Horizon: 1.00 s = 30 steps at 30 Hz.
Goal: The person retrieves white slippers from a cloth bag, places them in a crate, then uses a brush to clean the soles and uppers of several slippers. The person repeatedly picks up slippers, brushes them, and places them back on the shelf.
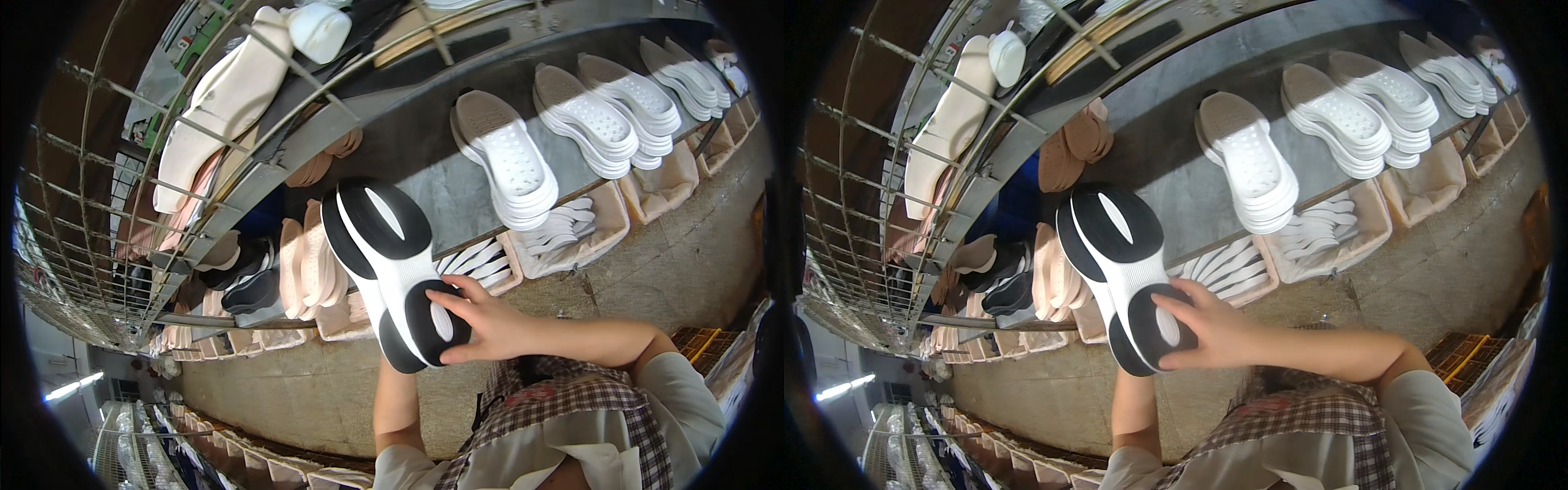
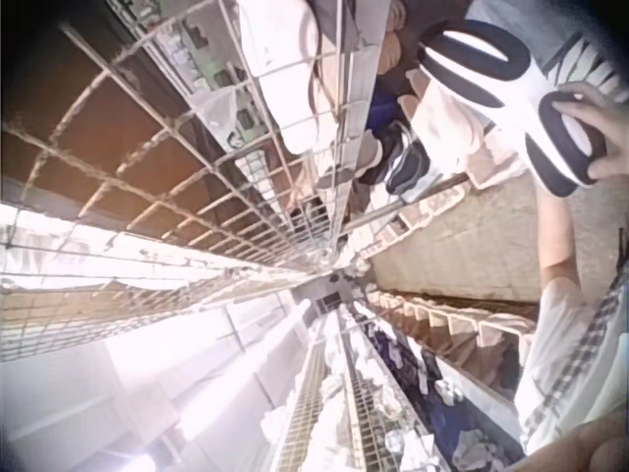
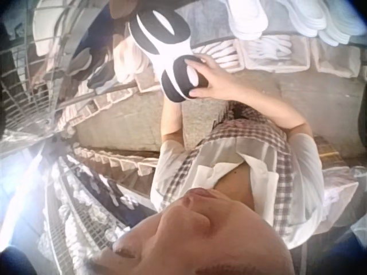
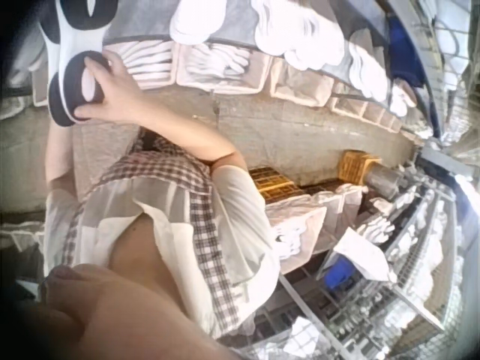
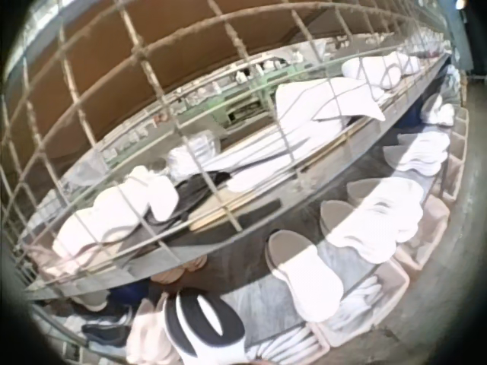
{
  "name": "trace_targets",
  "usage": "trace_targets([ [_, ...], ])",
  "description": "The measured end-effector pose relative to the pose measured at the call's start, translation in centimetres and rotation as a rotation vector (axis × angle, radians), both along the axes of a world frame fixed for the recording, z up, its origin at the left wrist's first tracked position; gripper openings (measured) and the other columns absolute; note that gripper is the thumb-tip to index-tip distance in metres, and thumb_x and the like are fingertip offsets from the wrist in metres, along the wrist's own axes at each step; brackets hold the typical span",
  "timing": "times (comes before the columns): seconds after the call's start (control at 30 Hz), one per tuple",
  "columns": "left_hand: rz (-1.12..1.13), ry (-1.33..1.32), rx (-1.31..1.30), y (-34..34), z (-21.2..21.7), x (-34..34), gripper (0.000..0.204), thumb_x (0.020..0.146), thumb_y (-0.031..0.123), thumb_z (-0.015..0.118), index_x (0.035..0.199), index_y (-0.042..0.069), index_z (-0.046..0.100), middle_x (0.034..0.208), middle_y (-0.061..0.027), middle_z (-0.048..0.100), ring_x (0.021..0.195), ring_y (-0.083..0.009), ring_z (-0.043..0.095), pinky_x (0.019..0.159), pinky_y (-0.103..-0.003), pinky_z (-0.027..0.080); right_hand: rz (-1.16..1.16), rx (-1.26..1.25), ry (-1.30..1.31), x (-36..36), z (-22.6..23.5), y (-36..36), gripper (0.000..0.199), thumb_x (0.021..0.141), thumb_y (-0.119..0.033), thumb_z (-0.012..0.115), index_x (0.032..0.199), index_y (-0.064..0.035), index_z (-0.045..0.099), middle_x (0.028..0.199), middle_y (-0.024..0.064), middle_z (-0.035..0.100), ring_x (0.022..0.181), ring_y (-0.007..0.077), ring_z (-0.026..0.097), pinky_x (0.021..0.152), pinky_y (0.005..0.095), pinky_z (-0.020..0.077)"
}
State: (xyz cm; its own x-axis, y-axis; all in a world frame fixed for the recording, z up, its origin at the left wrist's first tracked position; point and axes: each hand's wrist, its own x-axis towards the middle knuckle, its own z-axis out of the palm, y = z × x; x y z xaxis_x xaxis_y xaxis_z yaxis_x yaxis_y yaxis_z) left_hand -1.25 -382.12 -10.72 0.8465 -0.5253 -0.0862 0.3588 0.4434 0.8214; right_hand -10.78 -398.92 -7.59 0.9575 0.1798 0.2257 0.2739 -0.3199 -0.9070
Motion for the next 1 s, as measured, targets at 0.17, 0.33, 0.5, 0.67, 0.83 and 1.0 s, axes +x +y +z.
trace_targets([
  [0.17,-0.045,0.019,0.026,0.6,-1.4,0.1,0.041,0.097,0.024,0.043,0.132,0.002,0.039,0.119,-0.0131,0.053,0.11,-0.0238,0.053,0.095,-0.035,0.044,-0.06,-0.135,-0.126,-0.2,0.8,0.4,0.087,0.071,-0.051,0.074,0.136,-0.0045,0.04,0.137,0.0268,0.029,0.124,0.0414,0.037,0.101,0.0444,0.0351],
  [0.33,-0.053,0.028,0.038,0.6,-2.6,0.4,0.041,0.096,0.023,0.045,0.131,0.001,0.041,0.117,-0.0137,0.055,0.108,-0.0247,0.055,0.093,-0.035,0.046,-0.082,-0.127,-0.114,-0.3,0.3,0.3,0.087,0.071,-0.048,0.074,0.137,-0.005,0.038,0.139,0.0278,0.027,0.126,0.0427,0.033,0.103,0.0451,0.0323],
  [0.5,-0.07,0.019,0.093,-0.5,-2.1,3.3,0.04,0.096,0.023,0.046,0.129,0.0,0.043,0.115,-0.0143,0.057,0.106,-0.0257,0.056,0.091,-0.036,0.047,-0.117,0.067,-0.007,0.1,-1.6,-0.4,0.09,0.071,-0.042,0.077,0.139,-0.0063,0.028,0.142,0.0289,0.021,0.131,0.0427,0.027,0.104,0.0464,0.0304],
  [0.67,0.0,0.194,0.383,-2.9,0.7,11.4,0.037,0.09,0.007,0.054,0.126,0.006,0.046,0.1,-0.0158,0.063,0.088,-0.0245,0.064,0.07,-0.036,0.057,-0.271,0.472,0.274,0.7,-4.7,-1.5,0.08,0.084,-0.044,0.063,0.141,-0.0019,0.025,0.14,0.0311,0.024,0.133,0.0392,0.026,0.105,0.045,0.0313],
  [0.83,-0.198,-0.049,0.765,-8.5,1.2,13.6,0.062,0.086,0.018,0.062,0.139,0.019,0.03,0.114,-0.0067,0.054,0.104,-0.0199,0.053,0.076,-0.043,0.047,-0.492,0.666,0.554,-4.9,-8.9,-2.9,0.066,0.089,-0.036,0.059,0.138,-0.0024,0.033,0.132,0.0199,0.041,0.113,0.0255,0.051,0.094,0.0355,0.0426],
  [1.0,-0.167,-0.007,0.651,-11.8,0.8,13.6,0.068,0.085,0.027,0.063,0.141,0.02,0.025,0.126,-0.006,0.048,0.104,-0.0219,0.053,0.075,-0.044,0.046,-0.607,0.586,0.626,-13.5,-13.0,-3.3,0.037,0.092,-0.027,0.056,0.116,0.0009,0.054,0.109,0.011,0.056,0.104,0.0173,0.053,0.09,0.0306,0.0421],
])
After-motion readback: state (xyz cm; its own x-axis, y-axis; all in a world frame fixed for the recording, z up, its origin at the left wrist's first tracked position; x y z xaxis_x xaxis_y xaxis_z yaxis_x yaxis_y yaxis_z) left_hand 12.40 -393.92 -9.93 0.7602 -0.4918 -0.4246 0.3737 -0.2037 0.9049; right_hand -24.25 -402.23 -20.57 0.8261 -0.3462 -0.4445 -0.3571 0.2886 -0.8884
